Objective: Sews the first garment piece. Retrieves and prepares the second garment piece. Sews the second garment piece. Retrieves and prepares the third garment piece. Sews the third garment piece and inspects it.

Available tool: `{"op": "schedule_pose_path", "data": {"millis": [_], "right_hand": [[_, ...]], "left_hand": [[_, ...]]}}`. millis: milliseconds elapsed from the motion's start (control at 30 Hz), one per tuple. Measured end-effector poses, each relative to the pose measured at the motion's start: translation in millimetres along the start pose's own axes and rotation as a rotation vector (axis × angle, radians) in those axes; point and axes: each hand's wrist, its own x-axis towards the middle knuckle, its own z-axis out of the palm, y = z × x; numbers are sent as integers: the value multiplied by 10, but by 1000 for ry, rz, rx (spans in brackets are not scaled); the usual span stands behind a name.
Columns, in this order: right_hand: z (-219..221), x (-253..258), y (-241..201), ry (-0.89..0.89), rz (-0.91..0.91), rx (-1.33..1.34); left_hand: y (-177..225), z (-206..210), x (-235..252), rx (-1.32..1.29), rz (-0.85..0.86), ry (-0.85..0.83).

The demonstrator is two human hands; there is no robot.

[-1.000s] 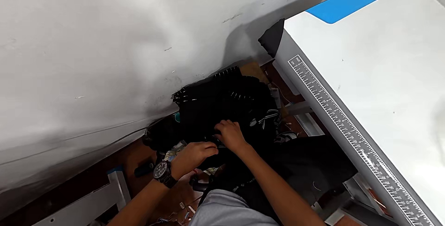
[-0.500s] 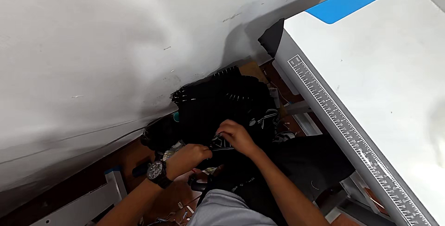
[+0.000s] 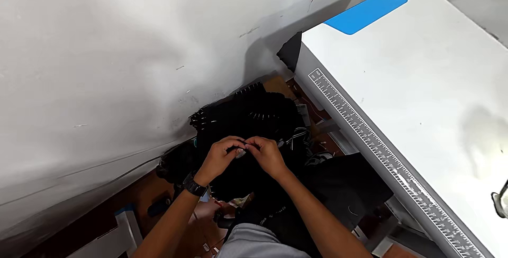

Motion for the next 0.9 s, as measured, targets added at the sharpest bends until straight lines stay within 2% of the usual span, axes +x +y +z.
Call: {"op": "schedule_pose_path", "data": {"millis": [100, 167, 233, 267, 333, 367, 400, 467, 500, 533, 600, 633, 700, 767, 800, 900], "right_hand": [[-311, -69, -3, -13, -43, -44], [-581, -220, 7, -67, 27, -9], [-726, -387, 29, -374, 187, 89], [-721, -440, 59, -549, 239, 56], [-679, -466, 151, -768, 211, -243], [-680, -493, 196, -752, 104, -409], [-704, -522, 215, -653, -61, -547], [-707, -512, 127, -312, -362, -685], [-650, -494, -23, -204, -335, -702], [-566, -476, -243, -205, -160, -683], [-443, -322, -702, -444, 325, -467], [-414, -266, -842, -509, 418, -332], [-451, -269, -1114, -454, 370, -163], [-563, -410, -1290, -234, 199, 3], [-631, -491, -1306, -94, 94, 152], [-938, -676, -1295, 260, -172, 620]], "left_hand": [[8, -48, 46, 36, 35, 33], [26, -118, 41, 31, 61, 29], [85, -208, 17, 18, 93, 19], [132, -259, -2, 17, 115, 27], [220, -411, -49, 32, 124, 108], [222, -501, -92, 51, 89, 195], [183, -567, -146, 57, 26, 299], [34, -547, -217, 31, -142, 523], [-26, -465, -199, 8, -209, 634], [-59, -362, -132, -4, -250, 747], [12, -231, 170, 55, -232, 953], [138, -246, 380, 117, -174, 1035], [580, -402, 874, 305, 41, 1142], [1276, -519, 1344, 555, 346, 1123], [1711, -494, 1554, 660, 484, 1014], [2930, 36, 2102, 847, 782, 481]]}}
